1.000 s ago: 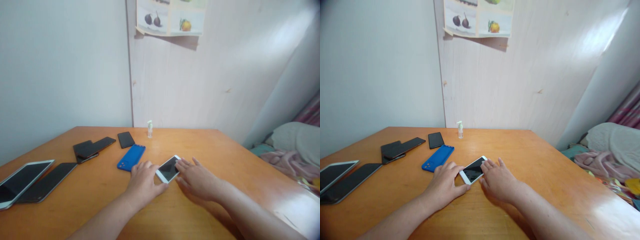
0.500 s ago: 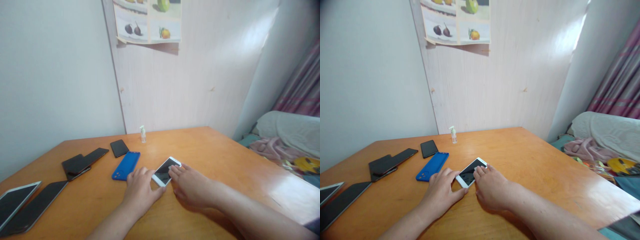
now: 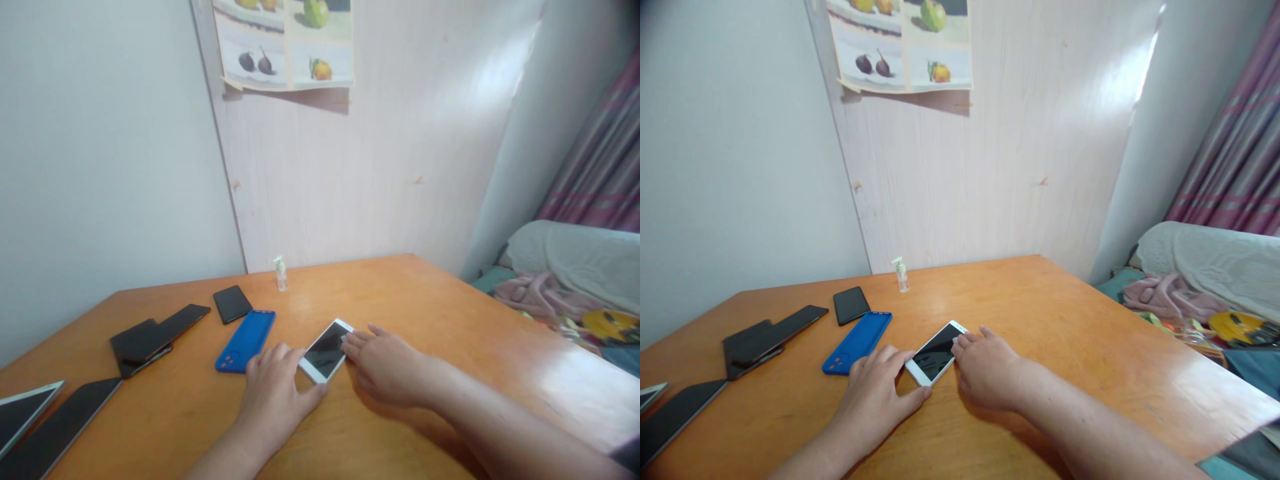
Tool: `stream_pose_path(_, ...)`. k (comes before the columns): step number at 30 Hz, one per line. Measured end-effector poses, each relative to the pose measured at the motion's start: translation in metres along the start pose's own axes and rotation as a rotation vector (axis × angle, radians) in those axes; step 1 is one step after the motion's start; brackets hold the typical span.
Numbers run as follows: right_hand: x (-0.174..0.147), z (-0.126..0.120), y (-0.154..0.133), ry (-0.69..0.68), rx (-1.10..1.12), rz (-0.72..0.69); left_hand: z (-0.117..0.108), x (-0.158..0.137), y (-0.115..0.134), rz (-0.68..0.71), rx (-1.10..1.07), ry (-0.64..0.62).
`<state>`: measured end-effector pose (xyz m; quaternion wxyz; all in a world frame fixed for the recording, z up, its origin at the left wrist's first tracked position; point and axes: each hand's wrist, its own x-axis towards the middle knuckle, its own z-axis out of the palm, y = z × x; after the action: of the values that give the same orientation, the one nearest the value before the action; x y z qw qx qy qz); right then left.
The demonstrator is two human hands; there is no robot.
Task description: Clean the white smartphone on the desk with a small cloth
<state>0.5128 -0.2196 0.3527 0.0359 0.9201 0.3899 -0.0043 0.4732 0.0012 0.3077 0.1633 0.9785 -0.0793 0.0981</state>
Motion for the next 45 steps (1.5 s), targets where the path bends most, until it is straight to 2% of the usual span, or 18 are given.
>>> stream_pose_path(3, 0.002, -0.001, 0.001, -0.039, -0.058, 0.089, 0.001, 0.001, -0.001, 0.004, 0.002, 0.009)
stream_pose_path(9, -0.008, -0.004, -0.021, 0.029, -0.013, -0.196, 0.002, 0.000, -0.003, 0.008, 0.012, 0.012)
stream_pose_path(11, -0.008, -0.005, -0.017, 0.032, 0.006, -0.166, 0.002, 0.000, -0.003, 0.007, 0.016, 0.006)
stream_pose_path(15, -0.003, -0.004, -0.010, -0.030, -0.061, -0.007, 0.002, 0.001, -0.003, 0.005, 0.011, -0.002)
stream_pose_path(18, -0.007, -0.002, -0.022, -0.027, -0.088, -0.107, 0.003, 0.000, -0.003, 0.011, 0.007, 0.002)
stream_pose_path(21, -0.011, -0.001, -0.030, 0.047, -0.039, -0.242, 0.004, 0.000, -0.004, 0.013, 0.014, 0.010)
stream_pose_path(23, -0.010, -0.002, -0.025, 0.063, -0.011, -0.212, 0.004, 0.000, -0.004, 0.010, 0.013, 0.007)
stream_pose_path(27, -0.004, 0.001, -0.016, 0.029, -0.047, -0.049, 0.002, 0.001, -0.004, 0.011, 0.005, -0.012)
stream_pose_path(32, -0.008, 0.002, -0.028, 0.109, 0.021, -0.269, 0.002, 0.001, -0.004, 0.025, 0.014, -0.008)
stream_pose_path(38, -0.008, -0.006, -0.019, 0.057, 0.085, -0.167, 0.000, 0.000, -0.004, 0.026, 0.008, -0.010)
stream_pose_path(43, -0.001, 0.005, -0.024, 0.102, 0.137, -0.271, 0.001, 0.000, -0.003, 0.031, 0.004, -0.019)
stream_pose_path(45, 0.002, 0.008, -0.023, 0.116, 0.139, -0.242, 0.001, 0.000, -0.003, 0.030, 0.001, -0.011)
